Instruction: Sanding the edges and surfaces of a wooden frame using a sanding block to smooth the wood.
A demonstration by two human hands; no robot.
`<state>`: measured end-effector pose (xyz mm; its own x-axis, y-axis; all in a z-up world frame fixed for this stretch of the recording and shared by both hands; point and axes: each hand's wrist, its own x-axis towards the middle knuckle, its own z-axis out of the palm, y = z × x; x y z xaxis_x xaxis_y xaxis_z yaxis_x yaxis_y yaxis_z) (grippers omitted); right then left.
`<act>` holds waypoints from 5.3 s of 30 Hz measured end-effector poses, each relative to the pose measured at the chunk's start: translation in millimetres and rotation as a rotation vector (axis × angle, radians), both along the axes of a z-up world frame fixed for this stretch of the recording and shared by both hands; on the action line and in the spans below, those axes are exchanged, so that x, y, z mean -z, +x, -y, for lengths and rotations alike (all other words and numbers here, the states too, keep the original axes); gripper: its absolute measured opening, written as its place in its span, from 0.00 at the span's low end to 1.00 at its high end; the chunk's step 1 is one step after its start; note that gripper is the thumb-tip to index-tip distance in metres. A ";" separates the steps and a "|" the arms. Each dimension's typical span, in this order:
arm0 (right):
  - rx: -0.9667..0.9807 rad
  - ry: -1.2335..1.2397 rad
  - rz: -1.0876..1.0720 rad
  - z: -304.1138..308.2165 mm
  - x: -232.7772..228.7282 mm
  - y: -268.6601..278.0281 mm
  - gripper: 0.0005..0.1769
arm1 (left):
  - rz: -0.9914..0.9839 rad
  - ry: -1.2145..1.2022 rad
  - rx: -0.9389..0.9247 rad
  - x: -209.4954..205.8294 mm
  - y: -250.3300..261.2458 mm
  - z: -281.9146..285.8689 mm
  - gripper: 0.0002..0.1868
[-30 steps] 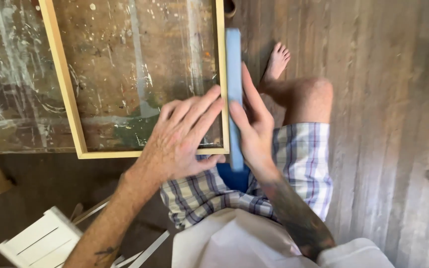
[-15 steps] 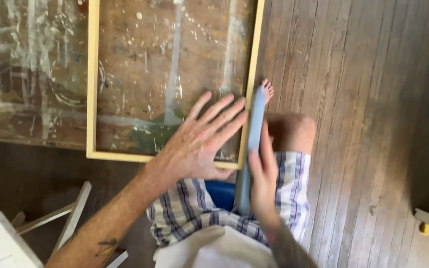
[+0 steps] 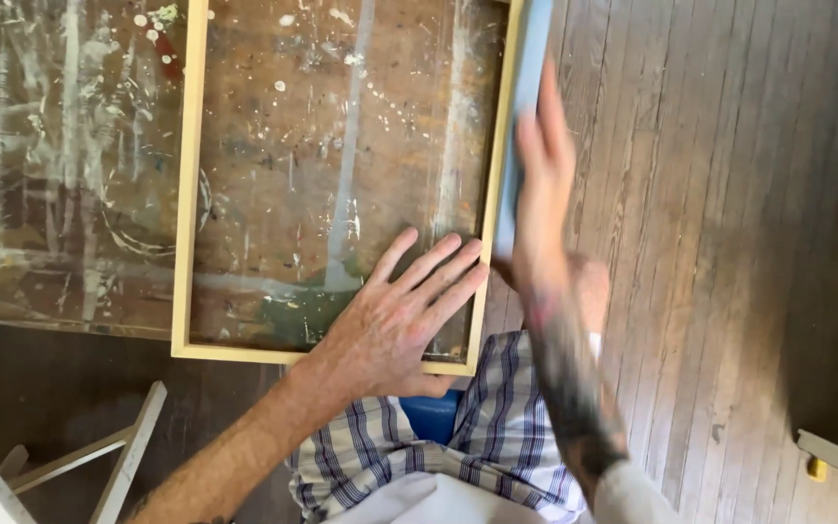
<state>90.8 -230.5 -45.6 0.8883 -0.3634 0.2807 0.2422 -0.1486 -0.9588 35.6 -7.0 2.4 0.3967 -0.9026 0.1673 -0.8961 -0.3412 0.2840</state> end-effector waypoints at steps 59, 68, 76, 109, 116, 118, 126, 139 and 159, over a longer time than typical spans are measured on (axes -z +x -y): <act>0.001 0.308 -0.079 -14.0 -25.8 -48.0 0.32 | -0.082 0.213 0.014 0.4 3.0 9.1 0.69; -0.048 0.252 0.039 7.0 -12.6 18.4 0.34 | -0.099 0.175 0.025 -1.5 4.3 8.9 0.69; 0.022 0.269 0.045 36.9 39.3 105.6 0.32 | -0.093 0.130 0.023 -4.3 3.0 9.3 0.66; 0.007 0.128 -0.011 27.8 9.1 62.6 0.32 | -0.115 -0.004 -0.005 -2.2 9.1 -0.2 0.69; 0.033 0.040 -0.081 9.8 -14.4 36.1 0.34 | -0.067 0.025 -0.006 0.5 5.7 -1.6 0.73; 0.050 0.178 -0.122 -9.8 -12.6 0.7 0.33 | -0.117 -0.007 -0.001 -0.4 8.3 -2.0 0.69; 0.022 0.309 0.065 53.3 35.6 115.4 0.29 | -0.107 0.025 0.024 -5.4 7.0 0.9 0.66; 0.096 0.043 -0.074 14.1 19.2 40.2 0.29 | -0.094 0.121 0.025 -3.7 8.1 8.4 0.68; 0.015 0.335 0.229 19.7 54.2 72.9 0.27 | -0.172 0.192 -0.002 -1.3 -0.8 8.8 0.63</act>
<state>163.8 -250.2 -99.7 0.8103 -0.4809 0.3347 0.4554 0.1575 -0.8762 34.8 -15.8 3.7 0.4068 -0.9103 -0.0773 -0.8392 -0.4057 0.3622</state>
